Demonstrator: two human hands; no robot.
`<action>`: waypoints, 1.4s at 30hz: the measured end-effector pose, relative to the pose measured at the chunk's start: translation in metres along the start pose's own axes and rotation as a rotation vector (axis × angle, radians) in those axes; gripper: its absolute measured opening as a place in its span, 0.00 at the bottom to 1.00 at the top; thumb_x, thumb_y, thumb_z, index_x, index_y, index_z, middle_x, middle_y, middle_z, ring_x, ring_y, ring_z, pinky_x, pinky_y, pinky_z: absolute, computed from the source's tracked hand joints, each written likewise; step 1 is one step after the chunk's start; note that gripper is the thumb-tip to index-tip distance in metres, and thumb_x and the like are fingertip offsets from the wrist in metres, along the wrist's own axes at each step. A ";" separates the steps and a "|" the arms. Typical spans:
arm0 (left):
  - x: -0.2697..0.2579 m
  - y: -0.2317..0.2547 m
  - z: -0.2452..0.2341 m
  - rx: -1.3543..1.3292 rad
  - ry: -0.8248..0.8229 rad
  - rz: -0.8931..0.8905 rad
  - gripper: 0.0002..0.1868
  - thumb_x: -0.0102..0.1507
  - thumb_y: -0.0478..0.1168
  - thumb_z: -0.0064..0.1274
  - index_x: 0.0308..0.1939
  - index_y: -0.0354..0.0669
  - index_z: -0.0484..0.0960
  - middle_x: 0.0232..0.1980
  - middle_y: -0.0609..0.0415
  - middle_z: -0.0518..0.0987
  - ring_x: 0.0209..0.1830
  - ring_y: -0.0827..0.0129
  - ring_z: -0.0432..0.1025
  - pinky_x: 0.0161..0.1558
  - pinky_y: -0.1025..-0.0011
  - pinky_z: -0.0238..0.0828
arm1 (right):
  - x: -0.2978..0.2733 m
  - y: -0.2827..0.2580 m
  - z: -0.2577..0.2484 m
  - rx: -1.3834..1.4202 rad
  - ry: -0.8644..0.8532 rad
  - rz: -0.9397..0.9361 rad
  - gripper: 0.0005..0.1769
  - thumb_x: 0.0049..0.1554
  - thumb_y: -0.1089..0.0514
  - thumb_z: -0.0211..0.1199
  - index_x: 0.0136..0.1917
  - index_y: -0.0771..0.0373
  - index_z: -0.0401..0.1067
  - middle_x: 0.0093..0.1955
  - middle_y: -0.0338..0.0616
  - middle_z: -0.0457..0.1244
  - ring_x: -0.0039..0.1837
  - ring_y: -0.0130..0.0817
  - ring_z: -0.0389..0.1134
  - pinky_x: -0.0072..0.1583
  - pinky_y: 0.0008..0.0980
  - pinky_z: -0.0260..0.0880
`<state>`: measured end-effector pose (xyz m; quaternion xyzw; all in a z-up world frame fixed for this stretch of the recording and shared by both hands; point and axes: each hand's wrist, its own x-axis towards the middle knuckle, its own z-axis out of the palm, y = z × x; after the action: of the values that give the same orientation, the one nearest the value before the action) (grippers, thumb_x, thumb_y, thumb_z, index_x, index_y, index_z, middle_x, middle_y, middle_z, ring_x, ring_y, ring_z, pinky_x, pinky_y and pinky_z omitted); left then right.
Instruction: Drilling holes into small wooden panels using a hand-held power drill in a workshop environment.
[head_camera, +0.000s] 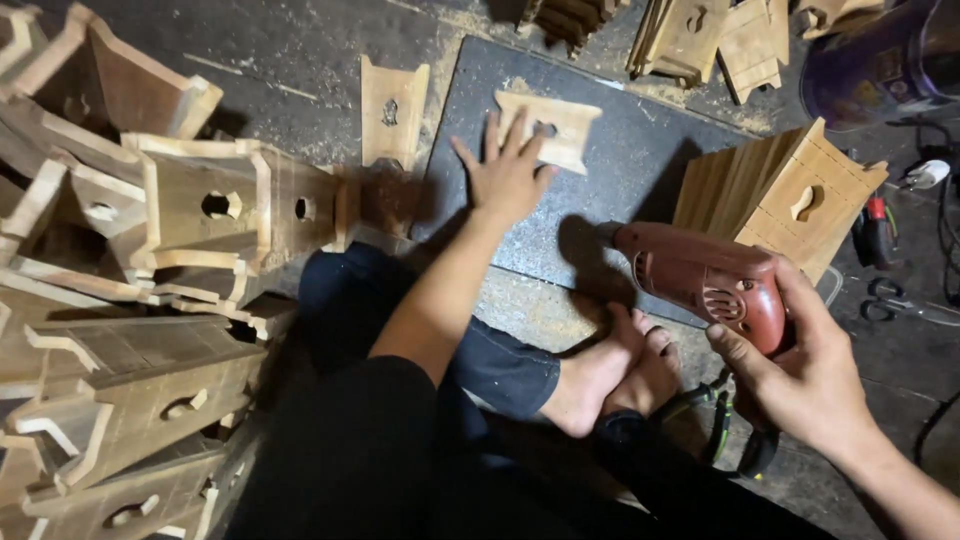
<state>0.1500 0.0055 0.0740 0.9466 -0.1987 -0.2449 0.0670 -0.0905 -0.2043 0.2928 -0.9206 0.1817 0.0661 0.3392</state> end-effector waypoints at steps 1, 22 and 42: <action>-0.003 0.005 0.006 -0.039 0.008 0.055 0.35 0.71 0.68 0.23 0.80 0.72 0.59 0.87 0.63 0.36 0.86 0.46 0.28 0.71 0.14 0.23 | 0.000 -0.002 0.000 0.015 0.007 0.003 0.43 0.51 0.60 0.70 0.77 0.69 0.63 0.77 0.54 0.61 0.77 0.41 0.59 0.76 0.38 0.54; -0.085 0.013 0.083 -0.127 -0.025 0.060 0.60 0.63 0.76 0.48 0.87 0.57 0.35 0.89 0.53 0.27 0.86 0.43 0.18 0.77 0.33 0.10 | -0.001 0.025 0.028 -0.069 -0.102 0.060 0.50 0.51 0.57 0.71 0.82 0.70 0.56 0.79 0.59 0.58 0.78 0.47 0.58 0.76 0.42 0.53; -0.085 0.023 0.095 -0.162 0.001 -0.001 0.59 0.63 0.76 0.45 0.87 0.60 0.34 0.89 0.55 0.28 0.87 0.46 0.19 0.77 0.34 0.09 | 0.005 0.015 0.035 -0.037 -0.178 0.025 0.47 0.52 0.58 0.69 0.81 0.69 0.56 0.78 0.55 0.58 0.77 0.47 0.59 0.76 0.44 0.54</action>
<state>0.0276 0.0160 0.0335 0.9382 -0.1778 -0.2599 0.1432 -0.0912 -0.1933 0.2559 -0.9150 0.1609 0.1550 0.3360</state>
